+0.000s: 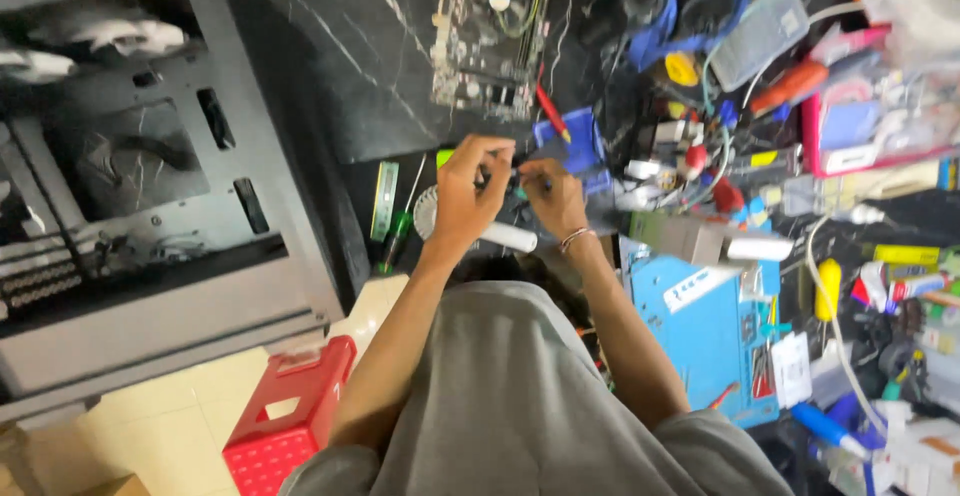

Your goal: Assembling a computer by installing a motherboard with a CPU cooler into a PC case.

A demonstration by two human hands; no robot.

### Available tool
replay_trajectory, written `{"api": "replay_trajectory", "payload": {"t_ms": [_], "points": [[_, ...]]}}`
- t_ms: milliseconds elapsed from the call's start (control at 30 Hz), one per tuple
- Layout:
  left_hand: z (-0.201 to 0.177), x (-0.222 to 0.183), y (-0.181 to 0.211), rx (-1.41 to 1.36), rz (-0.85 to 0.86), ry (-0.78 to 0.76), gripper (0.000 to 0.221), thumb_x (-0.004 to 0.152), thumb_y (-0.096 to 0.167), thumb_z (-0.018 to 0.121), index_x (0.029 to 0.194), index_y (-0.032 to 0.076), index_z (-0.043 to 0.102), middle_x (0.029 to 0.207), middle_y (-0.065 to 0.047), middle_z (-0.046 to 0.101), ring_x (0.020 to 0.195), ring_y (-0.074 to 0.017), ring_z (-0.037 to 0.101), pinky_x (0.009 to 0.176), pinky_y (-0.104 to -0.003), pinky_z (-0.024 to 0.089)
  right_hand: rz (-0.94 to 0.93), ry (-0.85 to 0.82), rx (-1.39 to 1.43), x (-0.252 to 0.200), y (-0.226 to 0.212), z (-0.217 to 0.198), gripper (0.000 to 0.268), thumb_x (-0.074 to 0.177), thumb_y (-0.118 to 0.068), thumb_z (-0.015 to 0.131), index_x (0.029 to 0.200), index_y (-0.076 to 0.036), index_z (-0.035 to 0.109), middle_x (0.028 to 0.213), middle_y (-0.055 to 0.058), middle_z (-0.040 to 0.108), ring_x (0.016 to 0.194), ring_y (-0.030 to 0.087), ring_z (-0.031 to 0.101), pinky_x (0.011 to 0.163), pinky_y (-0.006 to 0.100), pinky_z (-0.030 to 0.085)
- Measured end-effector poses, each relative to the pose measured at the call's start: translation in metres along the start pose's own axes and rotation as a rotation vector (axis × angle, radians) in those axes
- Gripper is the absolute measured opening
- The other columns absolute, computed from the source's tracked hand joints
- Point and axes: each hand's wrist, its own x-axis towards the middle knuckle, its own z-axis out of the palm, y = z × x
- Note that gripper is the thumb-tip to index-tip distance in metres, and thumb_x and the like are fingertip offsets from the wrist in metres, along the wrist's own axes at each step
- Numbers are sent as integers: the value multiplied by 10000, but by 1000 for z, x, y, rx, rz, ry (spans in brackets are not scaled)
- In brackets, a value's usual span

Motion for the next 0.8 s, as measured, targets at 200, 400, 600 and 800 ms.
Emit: {"api": "replay_trajectory", "payload": {"t_ms": [200,400,600,800], "points": [[0,-92,-27,122,-68,-145,133,1014,236,675,1100,172,754,924,-49,795,674,-224,751,615,-343,582,-333,-9,-256,-14,16,6,189,905,-64,778,1048,-187,785,970,24,781,977,320,737,941,459,528],[19,-135,-67,341,-146,-287,168,1013,235,684,1162,186,743,1062,-26,783,716,-207,778,650,-345,627,-351,-147,-602,31,22,16,236,835,-301,885,1058,-315,809,1052,-45,709,1068,252,649,894,436,537],[38,-108,-43,428,-140,-261,208,1027,51,609,1232,45,648,1316,-200,599,1031,-452,740,753,-527,674,-377,-248,-533,45,35,23,213,934,-260,831,1098,-217,701,1091,-7,554,1096,299,581,889,453,497],[61,-100,-70,555,-213,-219,440,952,65,658,1381,28,574,1383,-233,550,1122,-494,704,827,-551,682,-368,-251,-443,48,38,18,201,1055,-356,679,1162,-191,638,1114,38,537,1090,352,591,887,504,516]]}}
